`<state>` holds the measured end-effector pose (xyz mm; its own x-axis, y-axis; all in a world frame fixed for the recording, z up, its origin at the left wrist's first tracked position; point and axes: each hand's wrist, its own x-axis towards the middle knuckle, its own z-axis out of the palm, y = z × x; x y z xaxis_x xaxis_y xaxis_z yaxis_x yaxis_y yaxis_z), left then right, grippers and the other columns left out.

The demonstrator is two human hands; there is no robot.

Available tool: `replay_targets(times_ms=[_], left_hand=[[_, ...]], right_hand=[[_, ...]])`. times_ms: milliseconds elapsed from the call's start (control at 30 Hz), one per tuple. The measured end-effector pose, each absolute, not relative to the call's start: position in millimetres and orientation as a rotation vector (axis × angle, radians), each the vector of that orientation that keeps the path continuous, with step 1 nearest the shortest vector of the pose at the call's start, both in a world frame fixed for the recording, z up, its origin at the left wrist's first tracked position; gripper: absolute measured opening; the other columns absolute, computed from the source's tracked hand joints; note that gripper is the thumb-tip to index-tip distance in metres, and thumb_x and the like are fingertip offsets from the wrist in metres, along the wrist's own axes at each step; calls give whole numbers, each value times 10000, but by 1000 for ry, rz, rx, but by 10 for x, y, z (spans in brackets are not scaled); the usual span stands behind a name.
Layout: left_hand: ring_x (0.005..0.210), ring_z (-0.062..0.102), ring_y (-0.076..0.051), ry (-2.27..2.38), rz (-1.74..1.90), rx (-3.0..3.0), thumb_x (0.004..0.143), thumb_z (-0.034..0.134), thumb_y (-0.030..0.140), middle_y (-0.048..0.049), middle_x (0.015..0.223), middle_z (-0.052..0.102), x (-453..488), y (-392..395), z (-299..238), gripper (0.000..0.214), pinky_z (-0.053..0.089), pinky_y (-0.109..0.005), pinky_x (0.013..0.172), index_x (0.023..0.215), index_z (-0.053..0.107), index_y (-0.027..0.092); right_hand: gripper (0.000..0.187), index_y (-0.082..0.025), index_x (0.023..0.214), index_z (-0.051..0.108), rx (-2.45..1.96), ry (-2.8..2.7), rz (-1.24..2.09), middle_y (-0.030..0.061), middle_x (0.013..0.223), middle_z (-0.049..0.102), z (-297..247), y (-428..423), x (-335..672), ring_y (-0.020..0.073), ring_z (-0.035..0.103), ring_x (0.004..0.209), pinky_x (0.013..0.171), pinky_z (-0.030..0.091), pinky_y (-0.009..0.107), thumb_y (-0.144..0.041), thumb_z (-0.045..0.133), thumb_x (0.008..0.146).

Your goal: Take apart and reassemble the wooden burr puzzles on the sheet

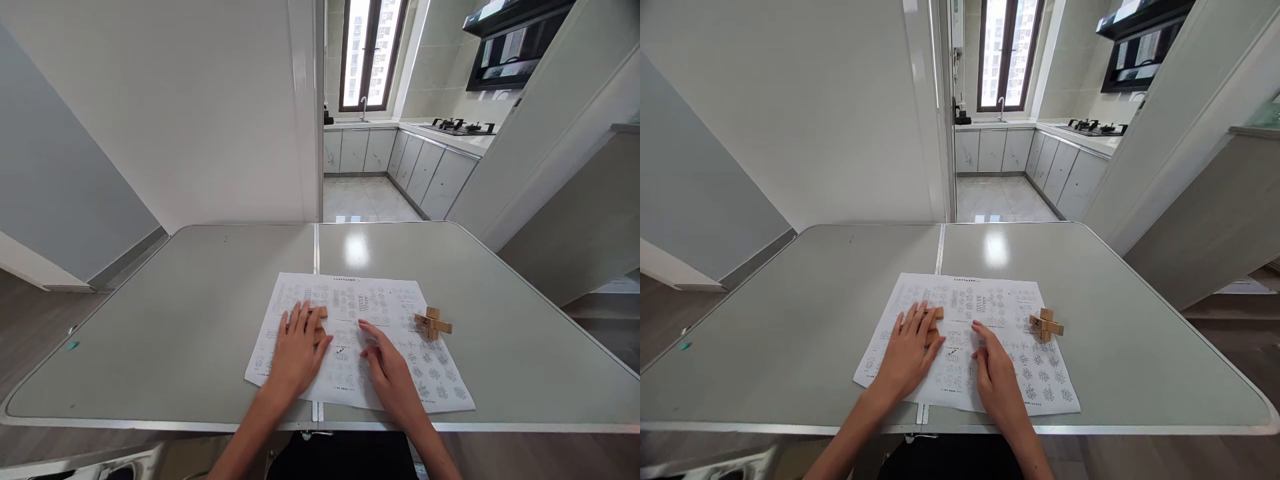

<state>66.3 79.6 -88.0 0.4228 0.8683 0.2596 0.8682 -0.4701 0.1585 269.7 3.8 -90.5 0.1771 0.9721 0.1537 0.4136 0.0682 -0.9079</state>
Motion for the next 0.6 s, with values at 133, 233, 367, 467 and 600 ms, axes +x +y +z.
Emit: replay_targets(times_ms=[133, 233, 367, 467, 600], left_hand=[[1600, 266, -340, 1720, 448, 2628, 1081, 415, 525, -124, 1706, 352, 559, 915, -908, 628, 255, -608, 1290, 1614, 372, 194], [1609, 239, -340, 1729, 433, 2627, 1075, 394, 565, -121, 1717, 327, 547, 933, -914, 674, 242, -603, 1295, 1636, 336, 196], [1618, 209, -337, 1697, 433, 2615, 1074, 381, 591, -132, 1727, 300, 543, 928, -909, 705, 219, -597, 1303, 1648, 310, 189], [1629, 156, -338, 1677, 480, 2563, 1072, 384, 605, -134, 1746, 241, 477, 910, -899, 719, 227, -596, 1299, 1661, 271, 209], [1633, 132, -332, 1697, 494, 2450, 1072, 388, 605, -132, 1761, 185, 308, 848, -901, 743, 250, -583, 1293, 1680, 183, 230]], right_hand=[[431, -271, 1439, 573, -1493, -1409, 719, 80, 1525, 595, -920, 41, 2702, 268, 698, 1164, 995, 588, 478, -308, 389, 1050], [418, -273, 1414, 594, -1490, -1418, 704, 79, 1515, 607, -932, 46, 2704, 278, 688, 1208, 1031, 571, 501, -306, 407, 1042], [405, -273, 1397, 607, -1484, -1427, 708, 83, 1513, 613, -946, 51, 2709, 287, 677, 1242, 1041, 570, 505, -310, 425, 1038], [397, -270, 1390, 614, -1474, -1428, 719, 86, 1512, 614, -951, 56, 2714, 291, 660, 1277, 1044, 572, 497, -319, 432, 1041], [388, -269, 1371, 627, -1484, -1437, 740, 83, 1507, 619, -947, 66, 2725, 297, 634, 1320, 1072, 557, 511, -323, 432, 1040]])
